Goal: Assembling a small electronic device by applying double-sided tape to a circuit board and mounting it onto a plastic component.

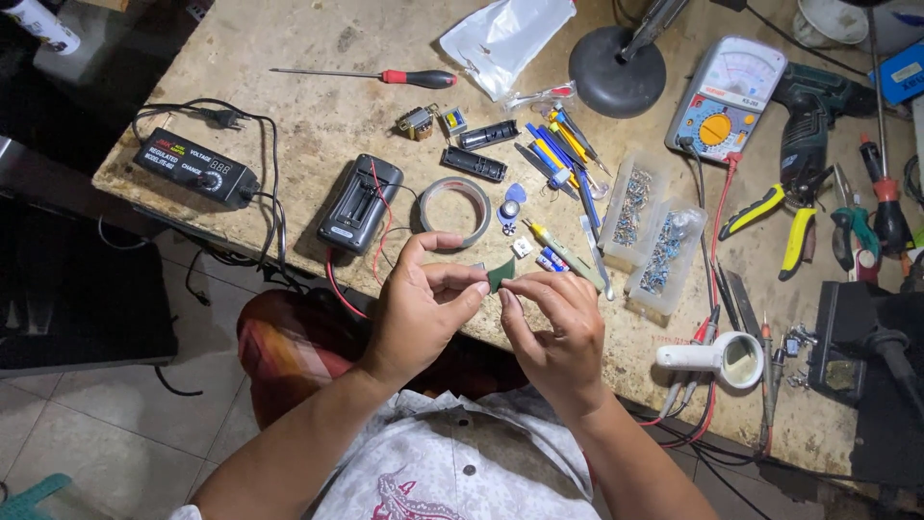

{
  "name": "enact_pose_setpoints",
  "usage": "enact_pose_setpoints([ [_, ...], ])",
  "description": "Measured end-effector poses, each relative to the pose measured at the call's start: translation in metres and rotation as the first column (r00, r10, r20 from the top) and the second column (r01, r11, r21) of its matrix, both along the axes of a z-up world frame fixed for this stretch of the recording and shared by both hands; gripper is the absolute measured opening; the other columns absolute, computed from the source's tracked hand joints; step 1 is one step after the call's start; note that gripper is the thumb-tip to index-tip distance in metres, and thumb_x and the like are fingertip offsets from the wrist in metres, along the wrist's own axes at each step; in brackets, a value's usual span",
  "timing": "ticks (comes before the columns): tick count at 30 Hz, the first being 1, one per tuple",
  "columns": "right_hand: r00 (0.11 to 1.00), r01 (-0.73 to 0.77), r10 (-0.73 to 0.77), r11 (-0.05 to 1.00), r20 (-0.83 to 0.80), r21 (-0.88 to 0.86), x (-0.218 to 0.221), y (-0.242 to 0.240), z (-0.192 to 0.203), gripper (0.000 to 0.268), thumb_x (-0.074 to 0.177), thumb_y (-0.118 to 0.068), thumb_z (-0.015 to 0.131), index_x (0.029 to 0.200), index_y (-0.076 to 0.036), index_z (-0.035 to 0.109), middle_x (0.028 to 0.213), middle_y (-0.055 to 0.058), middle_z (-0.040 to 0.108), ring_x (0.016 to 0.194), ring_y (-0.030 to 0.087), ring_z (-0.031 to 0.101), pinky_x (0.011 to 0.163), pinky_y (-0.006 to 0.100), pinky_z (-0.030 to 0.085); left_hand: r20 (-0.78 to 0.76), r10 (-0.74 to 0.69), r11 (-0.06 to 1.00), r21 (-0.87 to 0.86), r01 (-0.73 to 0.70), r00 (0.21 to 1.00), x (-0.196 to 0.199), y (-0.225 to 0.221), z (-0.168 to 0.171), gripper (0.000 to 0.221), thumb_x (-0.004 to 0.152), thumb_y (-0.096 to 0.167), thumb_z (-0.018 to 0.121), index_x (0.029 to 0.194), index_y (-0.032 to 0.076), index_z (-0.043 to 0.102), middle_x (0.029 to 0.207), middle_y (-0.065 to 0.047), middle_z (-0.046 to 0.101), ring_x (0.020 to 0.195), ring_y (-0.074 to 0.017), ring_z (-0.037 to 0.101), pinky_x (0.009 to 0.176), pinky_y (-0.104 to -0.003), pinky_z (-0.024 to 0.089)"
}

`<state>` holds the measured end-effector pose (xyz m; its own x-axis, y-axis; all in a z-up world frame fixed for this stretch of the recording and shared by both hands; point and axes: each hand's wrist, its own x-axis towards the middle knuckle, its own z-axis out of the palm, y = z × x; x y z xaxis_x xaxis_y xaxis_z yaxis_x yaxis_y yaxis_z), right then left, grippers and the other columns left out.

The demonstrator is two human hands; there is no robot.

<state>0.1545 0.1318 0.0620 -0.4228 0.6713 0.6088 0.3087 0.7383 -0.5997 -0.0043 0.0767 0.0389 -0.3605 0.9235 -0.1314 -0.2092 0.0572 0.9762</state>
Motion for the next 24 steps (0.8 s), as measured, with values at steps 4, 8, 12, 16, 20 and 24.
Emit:
enact_pose_setpoints([
  [4, 1.0, 0.006, -0.006, 1.0, 0.018, -0.009, 0.0, -0.001, 0.001, 0.005, 0.09, -0.01, 0.078, 0.095, -0.012, 0.079, 0.084, 0.004, 0.075, 0.08, 0.024, 0.073, 0.081, 0.035, 0.05, -0.016, 0.014, 1.0, 0.004, -0.014, 1.0, 0.003, -0.003, 0.004, 0.057, 0.082, 0.001, 0.078, 0.131, 0.002, 0.048, 0.095, -0.019, 0.079, 0.085, -0.0155, 0.076, 0.081, -0.026, 0.063],
  [8, 1.0, -0.016, 0.015, 0.996, -0.005, -0.091, 0.0, -0.002, -0.001, 0.002, 0.092, -0.012, 0.077, 0.093, -0.011, 0.079, 0.084, 0.006, 0.075, 0.079, 0.027, 0.073, 0.082, 0.035, 0.05, -0.137, 0.077, 0.996, 0.064, -0.069, 0.988, 0.008, -0.007, 0.012, 0.052, 0.083, 0.002, 0.078, 0.127, 0.001, 0.051, 0.094, -0.021, 0.08, 0.083, -0.021, 0.079, 0.078, -0.028, 0.064],
  [12, 1.0, -0.027, 0.026, 0.994, -0.01, -0.103, 0.001, -0.001, -0.001, 0.002, 0.092, -0.011, 0.077, 0.091, -0.011, 0.078, 0.083, 0.006, 0.075, 0.079, 0.027, 0.074, 0.083, 0.035, 0.05, -0.23, 0.103, 0.992, 0.091, -0.084, 0.968, 0.014, -0.012, 0.016, 0.05, 0.083, 0.0, 0.077, 0.126, 0.003, 0.052, 0.094, -0.019, 0.081, 0.081, -0.0222, 0.081, 0.075, -0.028, 0.066],
  [16, 1.0, -0.022, 0.021, 0.996, -0.011, -0.092, 0.001, 0.0, -0.003, 0.003, 0.093, -0.011, 0.076, 0.091, -0.011, 0.078, 0.082, 0.006, 0.075, 0.078, 0.026, 0.073, 0.083, 0.036, 0.049, -0.243, 0.12, 0.989, 0.118, -0.093, 0.963, 0.017, -0.011, 0.012, 0.049, 0.082, -0.002, 0.076, 0.126, 0.004, 0.053, 0.092, -0.018, 0.081, 0.08, -0.0208, 0.081, 0.074, -0.028, 0.066],
  [20, 1.0, -0.025, 0.025, 0.998, -0.004, -0.051, 0.001, 0.001, -0.004, 0.004, 0.092, -0.01, 0.075, 0.089, -0.011, 0.076, 0.079, 0.005, 0.073, 0.075, 0.026, 0.071, 0.083, 0.035, 0.048, -0.227, 0.122, 0.988, 0.12, -0.096, 0.966, 0.019, -0.011, 0.012, 0.047, 0.082, 0.0, 0.077, 0.122, 0.002, 0.053, 0.092, -0.02, 0.081, 0.08, -0.0234, 0.081, 0.074, -0.028, 0.065],
  [24, 0.999, -0.029, 0.029, 1.0, 0.018, -0.011, 0.001, 0.001, -0.006, 0.005, 0.092, -0.009, 0.074, 0.087, -0.011, 0.074, 0.08, 0.004, 0.072, 0.076, 0.026, 0.071, 0.083, 0.035, 0.047, -0.202, 0.13, 0.988, 0.112, -0.109, 0.971, 0.021, -0.01, 0.01, 0.044, 0.083, 0.001, 0.079, 0.117, 0.001, 0.052, 0.091, -0.02, 0.081, 0.079, -0.0228, 0.081, 0.073, -0.028, 0.066],
])
